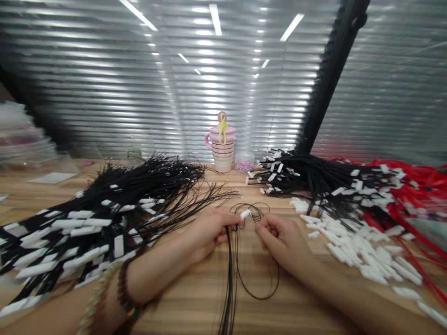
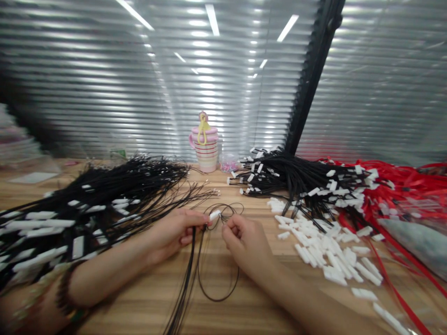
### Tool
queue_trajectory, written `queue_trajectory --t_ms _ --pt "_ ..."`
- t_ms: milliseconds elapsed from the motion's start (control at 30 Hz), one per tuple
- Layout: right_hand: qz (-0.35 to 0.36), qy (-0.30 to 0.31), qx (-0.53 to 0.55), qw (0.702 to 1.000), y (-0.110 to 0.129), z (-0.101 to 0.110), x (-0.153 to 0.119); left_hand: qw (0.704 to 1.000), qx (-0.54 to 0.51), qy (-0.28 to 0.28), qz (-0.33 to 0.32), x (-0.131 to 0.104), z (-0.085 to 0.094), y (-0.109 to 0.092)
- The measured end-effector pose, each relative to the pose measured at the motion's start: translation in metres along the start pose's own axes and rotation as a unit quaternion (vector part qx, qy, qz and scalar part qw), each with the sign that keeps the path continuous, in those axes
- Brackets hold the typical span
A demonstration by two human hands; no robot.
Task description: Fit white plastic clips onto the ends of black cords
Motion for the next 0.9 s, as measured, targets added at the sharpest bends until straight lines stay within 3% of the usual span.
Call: queue_trajectory --t_ms 500,733,900 --pt "0.010 -0.009 -0.033 0.999 0.0003 -0.0006 -0.0018 1.000 -0.002 0.005 0.001 -0.0018 -0.0022 0.0000" --pt "0.055 -0.034 -0.063 0.996 0.0018 -0.0017 -0.0056 1.000 0.024 0.004 0.005 -0.0039 -0.0044 -0.0006" --pt "0.137 -0.085 -0.121 0.979 0.0069 -0.0003 -0.0065 0.999 0.040 0.006 0.022 -0.0066 -0.0051 -0.0010"
Point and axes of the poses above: each hand's wrist, its own x-axis towards the middle knuckle, its own z-axis out of the back of the hand, y = z × x, the point moved 3 cm from there along x, towards the middle knuckle, and after that the axes turned 3 degrees about -y, right-handed, at the moved point
